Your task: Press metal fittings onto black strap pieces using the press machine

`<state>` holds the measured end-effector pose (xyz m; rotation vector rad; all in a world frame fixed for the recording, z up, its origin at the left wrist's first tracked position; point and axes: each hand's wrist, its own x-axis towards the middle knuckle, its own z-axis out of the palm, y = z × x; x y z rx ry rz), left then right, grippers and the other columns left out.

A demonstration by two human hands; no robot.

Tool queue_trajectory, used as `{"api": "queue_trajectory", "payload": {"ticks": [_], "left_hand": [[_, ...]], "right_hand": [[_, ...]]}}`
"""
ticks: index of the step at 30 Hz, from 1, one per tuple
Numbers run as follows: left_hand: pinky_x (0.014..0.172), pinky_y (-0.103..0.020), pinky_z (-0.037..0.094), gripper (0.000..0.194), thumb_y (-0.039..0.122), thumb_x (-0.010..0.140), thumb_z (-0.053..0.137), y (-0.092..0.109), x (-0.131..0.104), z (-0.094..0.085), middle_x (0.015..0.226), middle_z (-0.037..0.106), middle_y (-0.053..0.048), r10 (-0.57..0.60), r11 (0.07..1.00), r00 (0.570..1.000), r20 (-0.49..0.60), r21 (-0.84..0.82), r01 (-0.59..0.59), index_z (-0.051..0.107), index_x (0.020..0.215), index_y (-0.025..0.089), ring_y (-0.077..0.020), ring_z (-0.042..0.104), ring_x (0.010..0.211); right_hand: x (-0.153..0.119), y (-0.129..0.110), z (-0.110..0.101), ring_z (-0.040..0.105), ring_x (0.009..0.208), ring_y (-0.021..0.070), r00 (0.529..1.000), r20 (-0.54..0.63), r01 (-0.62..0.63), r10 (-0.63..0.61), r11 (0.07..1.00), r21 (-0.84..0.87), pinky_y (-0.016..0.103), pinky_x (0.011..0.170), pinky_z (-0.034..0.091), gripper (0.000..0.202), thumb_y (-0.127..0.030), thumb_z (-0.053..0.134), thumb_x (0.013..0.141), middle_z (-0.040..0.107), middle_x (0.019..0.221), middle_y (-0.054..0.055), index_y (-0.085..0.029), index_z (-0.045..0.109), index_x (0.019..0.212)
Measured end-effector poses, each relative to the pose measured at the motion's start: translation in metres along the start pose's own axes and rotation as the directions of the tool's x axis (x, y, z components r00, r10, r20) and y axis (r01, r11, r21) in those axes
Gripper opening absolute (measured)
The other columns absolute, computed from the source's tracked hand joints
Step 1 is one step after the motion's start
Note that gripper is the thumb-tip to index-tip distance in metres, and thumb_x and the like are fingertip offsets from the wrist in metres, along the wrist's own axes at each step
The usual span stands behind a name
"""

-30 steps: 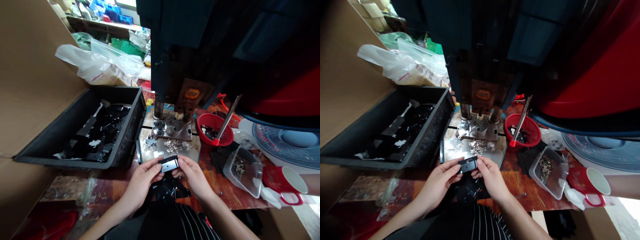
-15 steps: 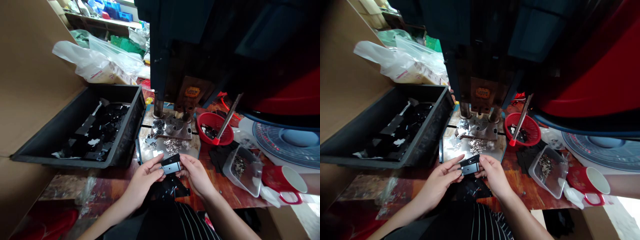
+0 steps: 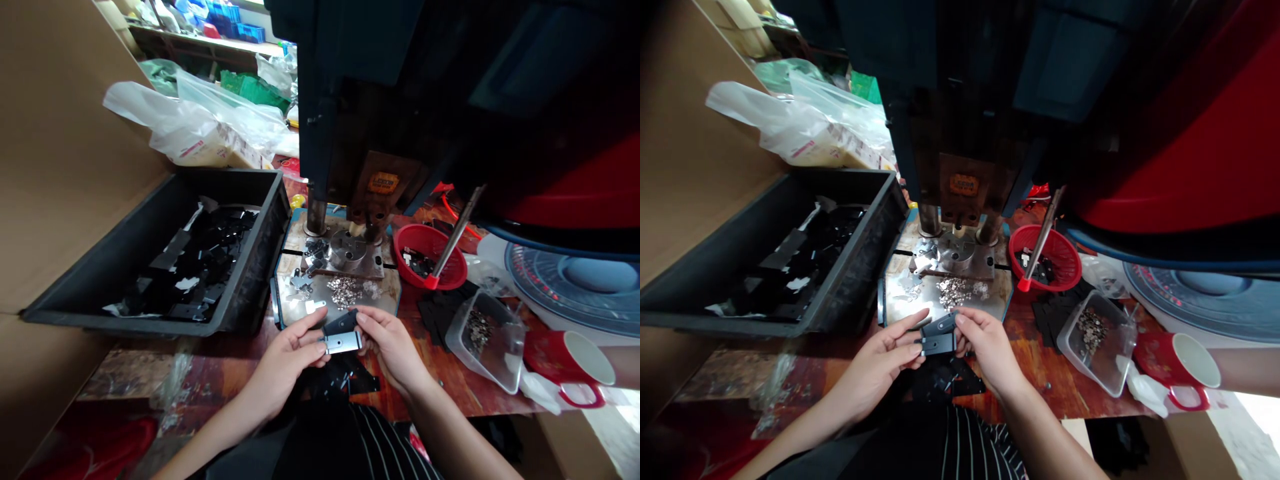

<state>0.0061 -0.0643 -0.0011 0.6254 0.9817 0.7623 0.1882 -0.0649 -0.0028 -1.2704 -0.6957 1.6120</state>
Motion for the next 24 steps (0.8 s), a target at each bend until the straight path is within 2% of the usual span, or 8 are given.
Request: {"api": "queue_trajectory", "payload": {"ticks": [6,9,12,15,20,24], "left_hand": [[0.068,-0.025,0.046,0.063,0.021,0.069,0.07,0.0007,-0.0013,0.0003,0.081,0.067,-0.002,0.007,1.0,1.0,-0.023,0.015,-0.006,0.053,0.13,0.019,-0.0101,0.058,0.065],[0.068,-0.025,0.046,0.061,0.02,0.069,0.069,0.0016,-0.0015,0.0004,0.086,0.068,-0.003,0.012,1.0,0.999,-0.033,0.014,-0.011,0.054,0.128,0.018,-0.0107,0.059,0.067],[0.071,-0.025,0.047,0.054,0.019,0.068,0.068,0.0032,-0.0016,-0.0009,0.102,0.069,-0.008,0.014,1.0,0.999,-0.037,0.005,-0.014,0.06,0.121,0.018,-0.015,0.063,0.081],[0.075,-0.027,0.048,0.05,0.019,0.067,0.069,0.0053,-0.0022,-0.0032,0.109,0.068,-0.011,0.033,0.999,0.998,-0.05,0.003,-0.033,0.063,0.116,0.018,-0.0199,0.062,0.095],[0.072,-0.025,0.048,0.048,0.019,0.067,0.07,0.006,-0.0027,-0.0069,0.1,0.071,-0.007,0.042,0.999,0.997,-0.058,-0.002,-0.042,0.064,0.115,0.02,-0.0137,0.062,0.079],[0.071,-0.024,0.047,0.047,0.019,0.067,0.07,0.0042,-0.0026,-0.0091,0.095,0.071,-0.004,0.031,0.999,0.999,-0.041,-0.015,-0.032,0.065,0.114,0.021,-0.0114,0.061,0.075]], "right_hand": [[-0.001,-0.0017,0.0003,0.045,0.042,0.0054,0.999,-0.007,0.037,-0.037,0.999,-0.022,0.018,0.045,0.036,0.032,-0.041,0.069,0.075,0.055,0.051,-0.005,-0.014,0.065,0.093],[-0.0026,-0.0023,-0.0001,0.051,0.048,0.0068,0.998,-0.017,0.062,-0.062,0.998,-0.008,0.019,0.05,0.04,0.029,-0.041,0.069,0.075,0.059,0.056,-0.003,-0.016,0.066,0.09],[-0.0043,-0.0024,-0.0014,0.059,0.061,0.011,0.996,0.002,0.086,-0.086,0.996,0.003,0.023,0.059,0.046,0.03,-0.046,0.068,0.075,0.066,0.069,0.002,-0.017,0.066,0.084],[-0.0054,-0.0015,-0.0032,0.059,0.063,0.0119,0.99,0.037,0.135,-0.133,0.988,-0.079,0.025,0.062,0.047,0.029,-0.046,0.067,0.075,0.065,0.07,0.002,-0.018,0.067,0.083],[-0.0073,0.0011,-0.0028,0.058,0.065,0.0131,0.979,0.03,0.2,-0.2,0.938,-0.282,0.027,0.066,0.048,0.026,-0.042,0.067,0.075,0.064,0.072,0.001,-0.019,0.066,0.087],[-0.0078,0.0029,-0.0009,0.059,0.068,0.0137,0.974,0.026,0.22,-0.224,0.918,-0.329,0.028,0.067,0.048,0.024,-0.042,0.064,0.077,0.065,0.076,0.001,-0.019,0.066,0.087]]}}
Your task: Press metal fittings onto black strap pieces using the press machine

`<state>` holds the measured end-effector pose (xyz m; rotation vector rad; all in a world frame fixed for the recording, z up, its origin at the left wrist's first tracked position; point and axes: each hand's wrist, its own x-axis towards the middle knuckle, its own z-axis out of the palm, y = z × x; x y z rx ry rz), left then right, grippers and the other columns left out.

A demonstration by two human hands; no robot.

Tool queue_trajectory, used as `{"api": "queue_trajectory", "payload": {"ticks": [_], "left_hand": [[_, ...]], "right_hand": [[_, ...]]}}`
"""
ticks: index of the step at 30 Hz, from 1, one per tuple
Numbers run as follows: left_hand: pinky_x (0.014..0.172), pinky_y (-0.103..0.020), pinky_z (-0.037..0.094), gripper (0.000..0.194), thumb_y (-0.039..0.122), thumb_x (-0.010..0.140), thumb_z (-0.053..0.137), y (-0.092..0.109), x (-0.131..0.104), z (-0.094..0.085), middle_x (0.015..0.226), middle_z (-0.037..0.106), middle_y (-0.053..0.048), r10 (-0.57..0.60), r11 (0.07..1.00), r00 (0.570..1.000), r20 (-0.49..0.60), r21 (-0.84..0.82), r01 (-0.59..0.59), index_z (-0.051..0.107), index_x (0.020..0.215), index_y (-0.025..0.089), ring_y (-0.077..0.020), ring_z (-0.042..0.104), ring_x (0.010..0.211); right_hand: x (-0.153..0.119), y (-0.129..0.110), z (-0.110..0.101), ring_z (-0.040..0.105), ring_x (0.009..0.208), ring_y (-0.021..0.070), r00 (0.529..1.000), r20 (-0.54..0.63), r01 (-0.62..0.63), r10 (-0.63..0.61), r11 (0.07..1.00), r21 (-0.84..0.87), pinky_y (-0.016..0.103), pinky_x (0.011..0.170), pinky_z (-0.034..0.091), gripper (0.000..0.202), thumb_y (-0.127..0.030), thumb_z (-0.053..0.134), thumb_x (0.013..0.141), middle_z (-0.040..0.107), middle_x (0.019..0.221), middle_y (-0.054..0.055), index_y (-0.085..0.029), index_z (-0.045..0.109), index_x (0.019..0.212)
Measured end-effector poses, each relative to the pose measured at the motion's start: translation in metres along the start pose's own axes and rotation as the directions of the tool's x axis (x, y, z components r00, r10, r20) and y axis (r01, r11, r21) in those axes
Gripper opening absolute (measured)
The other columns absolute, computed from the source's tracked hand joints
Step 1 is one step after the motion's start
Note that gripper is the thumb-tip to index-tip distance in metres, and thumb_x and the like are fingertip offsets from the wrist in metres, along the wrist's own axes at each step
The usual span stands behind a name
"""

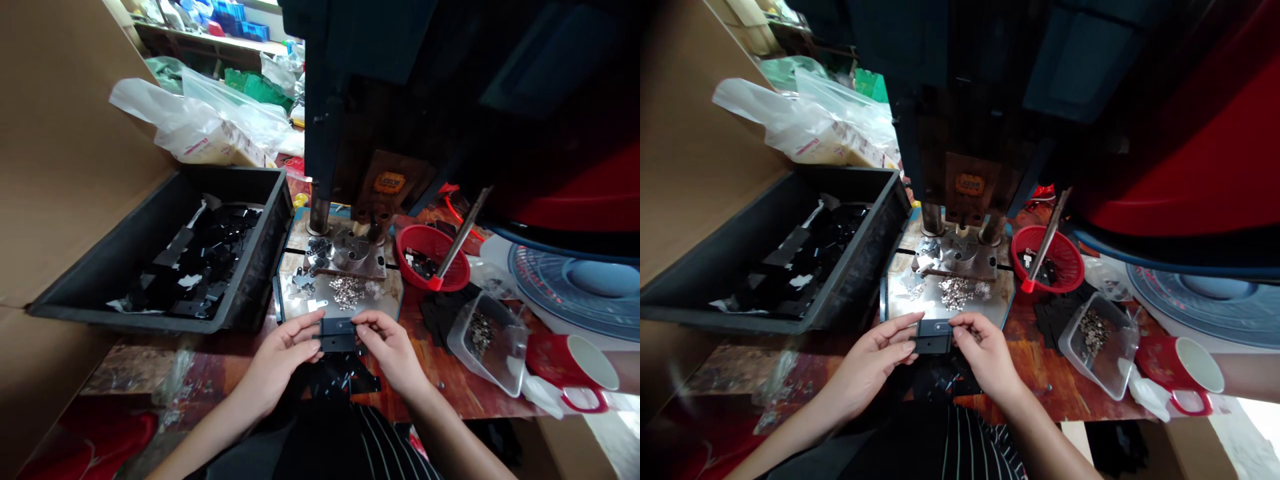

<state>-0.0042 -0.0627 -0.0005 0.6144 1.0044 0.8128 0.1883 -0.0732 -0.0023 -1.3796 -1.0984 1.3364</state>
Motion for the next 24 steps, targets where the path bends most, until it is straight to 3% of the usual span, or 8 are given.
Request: {"api": "queue_trajectory", "payload": {"ticks": [7,16,24], "left_hand": [[0.073,-0.025,0.049,0.052,0.018,0.069,0.07,-0.0022,0.0004,-0.001,0.099,0.071,-0.005,0.026,0.999,0.999,0.029,-0.04,-0.025,0.06,0.12,0.023,-0.0132,0.064,0.08],[0.082,-0.033,0.051,0.037,0.022,0.069,0.066,-0.0002,-0.0016,0.0015,0.103,0.07,-0.006,0.063,0.982,0.998,-0.031,0.181,-0.057,0.068,0.106,0.02,-0.0194,0.063,0.092],[0.079,-0.029,0.051,0.031,0.02,0.072,0.065,-0.003,0.0021,-0.0002,0.103,0.069,-0.004,0.081,0.985,0.997,0.013,0.149,-0.082,0.062,0.103,0.021,-0.0168,0.064,0.091]], "right_hand": [[0.0001,0.0017,-0.0014,0.06,0.072,0.0142,1.0,0.014,0.013,-0.012,0.999,-0.036,0.028,0.07,0.048,0.02,-0.038,0.06,0.08,0.066,0.08,0.002,-0.02,0.065,0.088],[-0.0008,0.0064,-0.0015,0.055,0.069,0.0116,0.996,-0.008,0.086,-0.087,0.994,-0.06,0.023,0.065,0.044,0.027,-0.034,0.058,0.082,0.058,0.076,-0.001,-0.021,0.058,0.106],[-0.0007,0.0094,-0.0032,0.056,0.072,0.0116,0.994,0.003,0.108,-0.108,0.994,-0.024,0.023,0.065,0.043,0.028,-0.031,0.056,0.084,0.058,0.078,-0.001,-0.023,0.054,0.11]]}}
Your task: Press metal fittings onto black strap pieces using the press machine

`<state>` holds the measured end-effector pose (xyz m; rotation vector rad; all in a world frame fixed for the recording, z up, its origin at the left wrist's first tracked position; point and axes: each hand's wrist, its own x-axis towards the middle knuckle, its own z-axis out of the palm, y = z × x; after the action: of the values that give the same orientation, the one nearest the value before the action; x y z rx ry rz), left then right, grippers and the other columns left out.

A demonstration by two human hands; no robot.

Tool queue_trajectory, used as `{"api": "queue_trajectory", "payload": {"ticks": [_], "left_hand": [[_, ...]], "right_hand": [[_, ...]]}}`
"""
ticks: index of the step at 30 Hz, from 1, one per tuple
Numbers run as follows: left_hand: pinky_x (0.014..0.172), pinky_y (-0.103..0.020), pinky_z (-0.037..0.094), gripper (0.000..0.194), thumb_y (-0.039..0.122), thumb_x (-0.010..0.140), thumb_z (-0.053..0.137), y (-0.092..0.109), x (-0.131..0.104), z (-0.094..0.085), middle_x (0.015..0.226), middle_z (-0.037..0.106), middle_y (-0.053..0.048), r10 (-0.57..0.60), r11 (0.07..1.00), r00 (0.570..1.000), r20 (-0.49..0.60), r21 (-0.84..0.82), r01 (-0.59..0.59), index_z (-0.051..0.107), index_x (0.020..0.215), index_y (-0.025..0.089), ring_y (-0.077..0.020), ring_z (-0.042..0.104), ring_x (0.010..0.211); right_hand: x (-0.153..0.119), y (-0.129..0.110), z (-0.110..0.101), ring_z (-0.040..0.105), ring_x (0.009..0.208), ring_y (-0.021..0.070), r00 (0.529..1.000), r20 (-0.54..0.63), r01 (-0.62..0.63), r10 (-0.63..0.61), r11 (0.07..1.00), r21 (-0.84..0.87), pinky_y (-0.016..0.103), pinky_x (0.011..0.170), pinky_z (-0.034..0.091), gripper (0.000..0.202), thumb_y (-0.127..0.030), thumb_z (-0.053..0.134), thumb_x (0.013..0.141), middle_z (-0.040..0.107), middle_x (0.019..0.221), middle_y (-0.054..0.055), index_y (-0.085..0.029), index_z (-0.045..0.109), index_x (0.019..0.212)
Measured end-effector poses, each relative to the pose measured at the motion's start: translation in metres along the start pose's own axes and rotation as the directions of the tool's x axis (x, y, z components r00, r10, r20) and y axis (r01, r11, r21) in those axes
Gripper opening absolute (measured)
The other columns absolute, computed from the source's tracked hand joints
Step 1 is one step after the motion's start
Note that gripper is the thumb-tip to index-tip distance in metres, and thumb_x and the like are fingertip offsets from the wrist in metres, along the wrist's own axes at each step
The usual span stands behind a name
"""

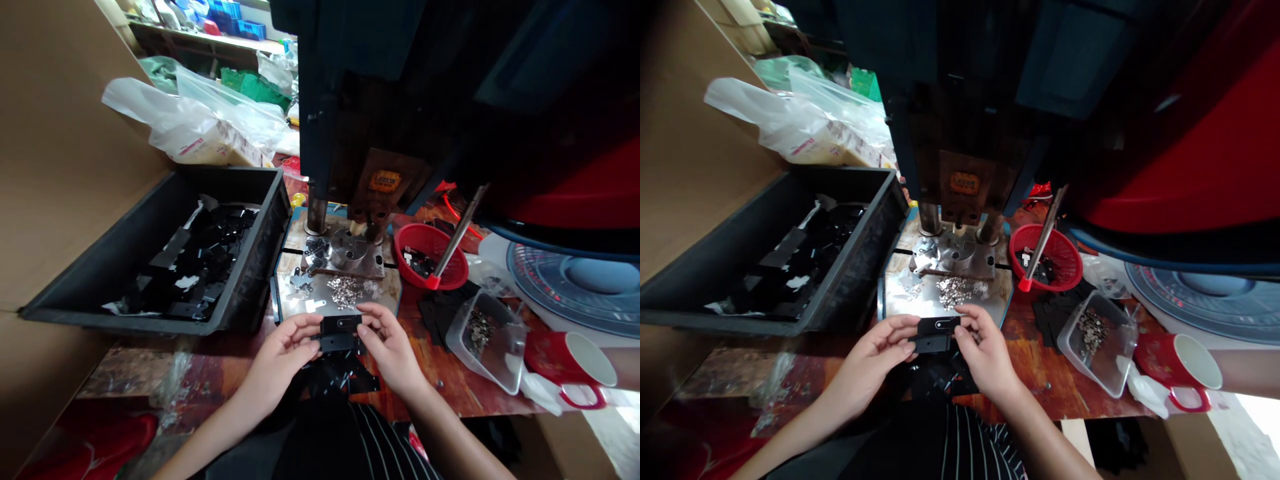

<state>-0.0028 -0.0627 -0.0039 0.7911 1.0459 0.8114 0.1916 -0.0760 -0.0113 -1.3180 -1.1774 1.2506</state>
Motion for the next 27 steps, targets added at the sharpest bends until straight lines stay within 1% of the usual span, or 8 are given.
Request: {"api": "queue_trajectory", "payload": {"ticks": [10,15,18,20,22,24,26,27], "left_hand": [[0.077,-0.028,0.049,0.036,0.02,0.072,0.065,-0.003,0.0,-0.001,0.097,0.068,-0.003,-0.012,0.998,1.0,0.013,-0.056,0.013,0.055,0.106,0.022,-0.0157,0.064,0.087],[0.077,-0.028,0.05,0.019,0.022,0.071,0.064,-0.003,0.001,-0.002,0.088,0.068,-0.001,0.033,0.997,0.998,-0.056,0.067,-0.029,0.064,0.09,0.02,-0.015,0.063,0.081],[0.079,-0.029,0.05,0.014,0.023,0.071,0.062,0.0,0.001,-0.002,0.092,0.07,-0.003,0.021,0.991,0.998,-0.066,0.136,-0.012,0.068,0.084,0.019,-0.016,0.063,0.083],[0.081,-0.029,0.05,0.016,0.023,0.071,0.062,0.001,0.0,-0.002,0.099,0.07,-0.004,0.015,0.99,0.998,-0.054,0.143,-0.007,0.069,0.084,0.02,-0.0179,0.063,0.09],[0.082,-0.029,0.05,0.017,0.024,0.072,0.061,0.001,0.001,-0.002,0.104,0.07,-0.005,0.007,0.989,0.999,-0.042,0.146,-0.001,0.07,0.086,0.02,-0.0193,0.062,0.095],[0.082,-0.029,0.05,0.018,0.025,0.074,0.061,-0.001,0.001,-0.003,0.108,0.069,-0.006,-0.007,0.988,0.999,-0.031,0.151,0.012,0.07,0.088,0.019,-0.0202,0.062,0.099],[0.083,-0.029,0.05,0.018,0.026,0.076,0.06,-0.004,0.003,-0.003,0.11,0.068,-0.007,-0.013,0.988,1.0,-0.014,0.151,0.015,0.07,0.089,0.018,-0.0207,0.061,0.101],[0.083,-0.029,0.05,0.018,0.025,0.076,0.06,-0.005,0.004,-0.002,0.11,0.068,-0.008,-0.012,0.989,1.0,-0.001,0.145,0.012,0.069,0.09,0.018,-0.0207,0.061,0.102]], "right_hand": [[0.0,0.002,0.001,0.058,0.073,0.0123,1.0,0.007,-0.002,0.002,1.0,0.026,0.023,0.066,0.046,0.03,-0.033,0.056,0.084,0.06,0.079,-0.001,-0.022,0.052,0.111],[0.0,-0.002,0.002,0.061,0.074,0.0126,1.0,-0.005,-0.015,0.015,0.999,0.031,0.024,0.067,0.047,0.029,-0.032,0.057,0.083,0.062,0.08,-0.001,-0.023,0.055,0.11],[0.0,-0.002,-0.002,0.063,0.073,0.0143,0.998,-0.06,-0.028,0.029,0.999,0.016,0.026,0.068,0.049,0.021,-0.032,0.06,0.08,0.065,0.079,0.001,-0.021,0.063,0.097],[-0.003,0.003,-0.01,0.063,0.071,0.0151,0.987,-0.148,-0.048,0.053,0.998,0.04,0.027,0.068,0.05,0.015,-0.032,0.063,0.077,0.067,0.077,0.002,-0.02,0.066,0.085],[-0.009,0.01,-0.022,0.064,0.069,0.0153,0.947,-0.308,-0.047,0.094,0.987,0.154,0.028,0.069,0.051,0.014,-0.033,0.066,0.075,0.067,0.073,0.001,-0.019,0.067,0.08],[-0.018,0.018,-0.037,0.065,0.073,0.016,0.859,-0.488,0.003,0.153,0.953,0.304,0.03,0.075,0.052,0.019,-0.034,0.067,0.073,0.069,0.077,0.002,-0.02,0.066,0.085],[-0.026,0.025,-0.051,0.066,0.087,0.018,0.766,-0.608,0.061,0.21,0.917,0.393,0.035,0.083,0.051,0.027,-0.036,0.066,0.074,0.07,0.095,0.005,-0.02,0.065,0.096],[-0.029,0.029,-0.057,0.064,0.096,0.0191,0.734,-0.637,0.073,0.233,0.907,0.415,0.037,0.088,0.05,0.031,-0.036,0.065,0.074,0.067,0.107,0.007,-0.021,0.064,0.101]]}}
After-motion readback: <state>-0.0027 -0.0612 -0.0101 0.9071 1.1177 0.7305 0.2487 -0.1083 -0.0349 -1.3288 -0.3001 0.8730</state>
